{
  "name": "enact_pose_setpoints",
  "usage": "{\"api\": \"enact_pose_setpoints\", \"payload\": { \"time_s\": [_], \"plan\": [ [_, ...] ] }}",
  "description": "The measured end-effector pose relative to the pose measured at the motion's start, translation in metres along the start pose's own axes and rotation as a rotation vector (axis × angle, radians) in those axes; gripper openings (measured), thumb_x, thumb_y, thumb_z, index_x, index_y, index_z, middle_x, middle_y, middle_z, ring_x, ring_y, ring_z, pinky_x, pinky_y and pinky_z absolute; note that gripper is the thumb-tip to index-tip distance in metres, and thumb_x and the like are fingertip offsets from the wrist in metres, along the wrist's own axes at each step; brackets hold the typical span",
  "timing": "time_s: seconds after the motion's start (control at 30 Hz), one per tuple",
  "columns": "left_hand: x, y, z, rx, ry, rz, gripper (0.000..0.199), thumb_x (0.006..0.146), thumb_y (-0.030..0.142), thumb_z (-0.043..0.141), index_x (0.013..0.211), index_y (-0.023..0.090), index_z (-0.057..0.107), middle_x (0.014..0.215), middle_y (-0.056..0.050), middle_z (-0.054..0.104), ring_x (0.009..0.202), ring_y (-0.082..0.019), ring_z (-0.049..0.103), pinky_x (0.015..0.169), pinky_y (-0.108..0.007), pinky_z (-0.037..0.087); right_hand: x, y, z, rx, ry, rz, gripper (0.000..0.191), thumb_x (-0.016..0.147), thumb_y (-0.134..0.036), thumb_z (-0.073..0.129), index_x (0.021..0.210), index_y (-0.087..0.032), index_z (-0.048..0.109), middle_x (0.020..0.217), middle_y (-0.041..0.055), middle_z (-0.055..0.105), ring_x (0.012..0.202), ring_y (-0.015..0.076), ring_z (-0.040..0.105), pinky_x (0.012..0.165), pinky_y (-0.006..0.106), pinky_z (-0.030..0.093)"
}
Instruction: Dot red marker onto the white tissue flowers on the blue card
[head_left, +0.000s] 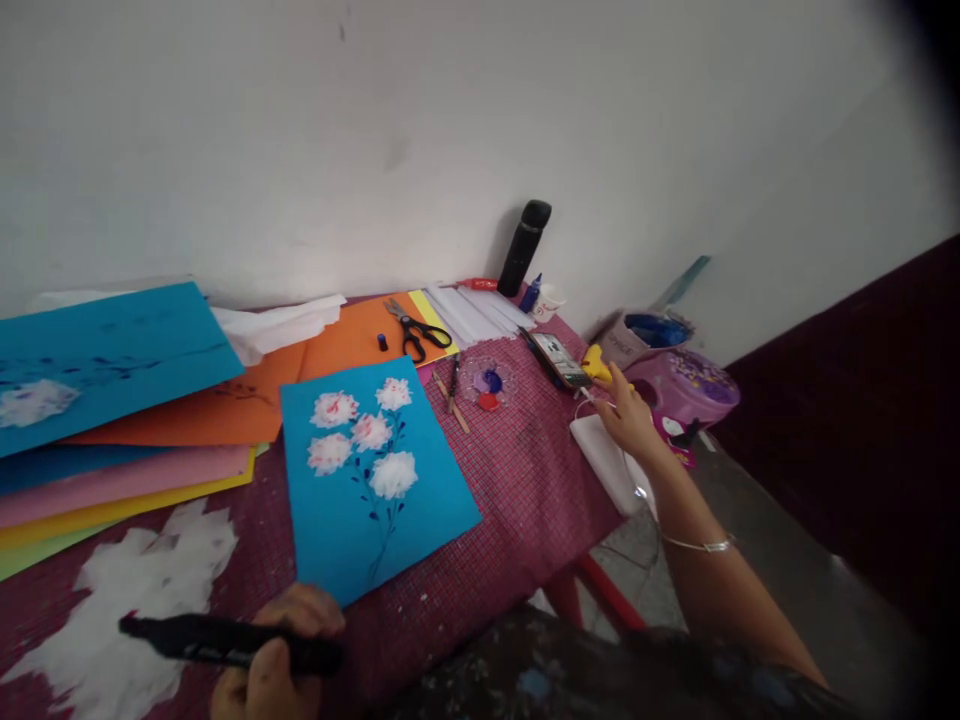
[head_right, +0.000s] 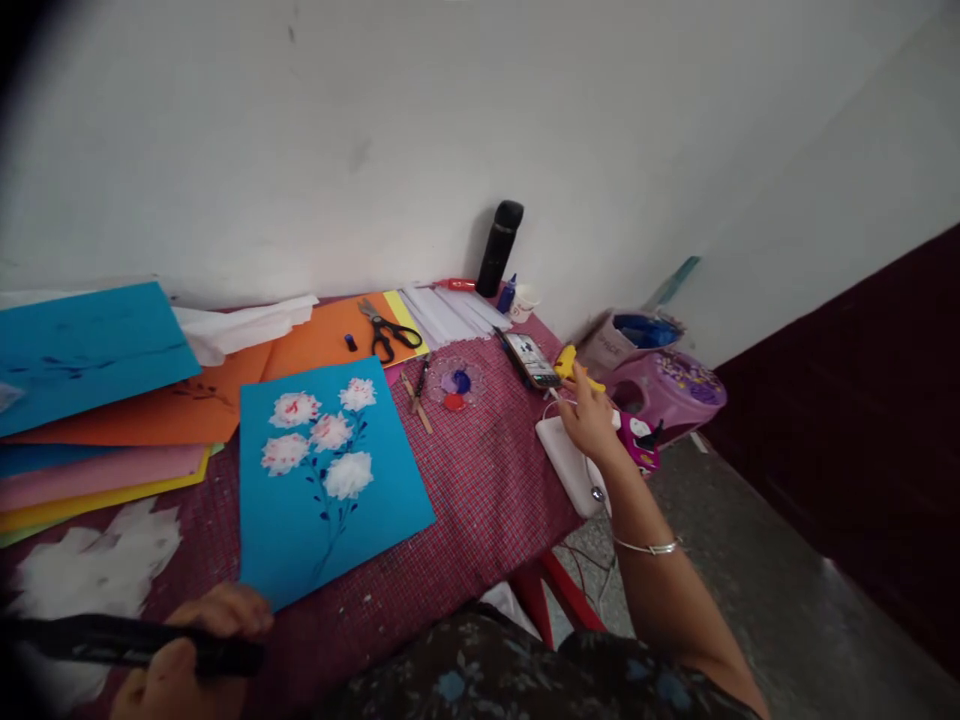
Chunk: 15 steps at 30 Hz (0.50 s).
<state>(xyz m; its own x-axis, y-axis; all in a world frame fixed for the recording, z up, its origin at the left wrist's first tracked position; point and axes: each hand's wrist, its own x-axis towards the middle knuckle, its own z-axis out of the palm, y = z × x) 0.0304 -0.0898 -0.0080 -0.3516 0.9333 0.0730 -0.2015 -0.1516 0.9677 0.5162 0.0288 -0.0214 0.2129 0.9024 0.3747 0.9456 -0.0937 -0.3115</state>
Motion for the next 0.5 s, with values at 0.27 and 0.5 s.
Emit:
{"api": "enact_pose_setpoints", "payload": {
  "time_s": [0.27,0.5],
  "plan": [
    [0.003,-0.024,-0.015,-0.006,-0.038,-0.038,0.028,0.083,0.043,0.065,0.065,0.023,0.065,0.059,-0.002,0.058,0.058,-0.019,0.055,0.053,-0.028,0.051,0.01,-0.005,0.012,0.021,-0.088,0.013,0.068,0.091,-0.035,0.047,0.155,-0.017,0.033,0.128,0.0152,0.069,0.127,0.0339,0.055,0.107,0.059,0.039],
    [0.004,-0.027,-0.016,0.007,-0.024,-0.035,0.028,0.083,0.042,0.065,0.064,0.022,0.066,0.058,-0.003,0.057,0.057,-0.018,0.055,0.053,-0.026,0.052,0.015,-0.002,0.007,0.07,-0.057,-0.028,0.067,0.089,-0.032,0.049,0.153,-0.017,0.035,0.123,0.0151,0.071,0.124,0.0325,0.058,0.105,0.057,0.041]
  ]
}}
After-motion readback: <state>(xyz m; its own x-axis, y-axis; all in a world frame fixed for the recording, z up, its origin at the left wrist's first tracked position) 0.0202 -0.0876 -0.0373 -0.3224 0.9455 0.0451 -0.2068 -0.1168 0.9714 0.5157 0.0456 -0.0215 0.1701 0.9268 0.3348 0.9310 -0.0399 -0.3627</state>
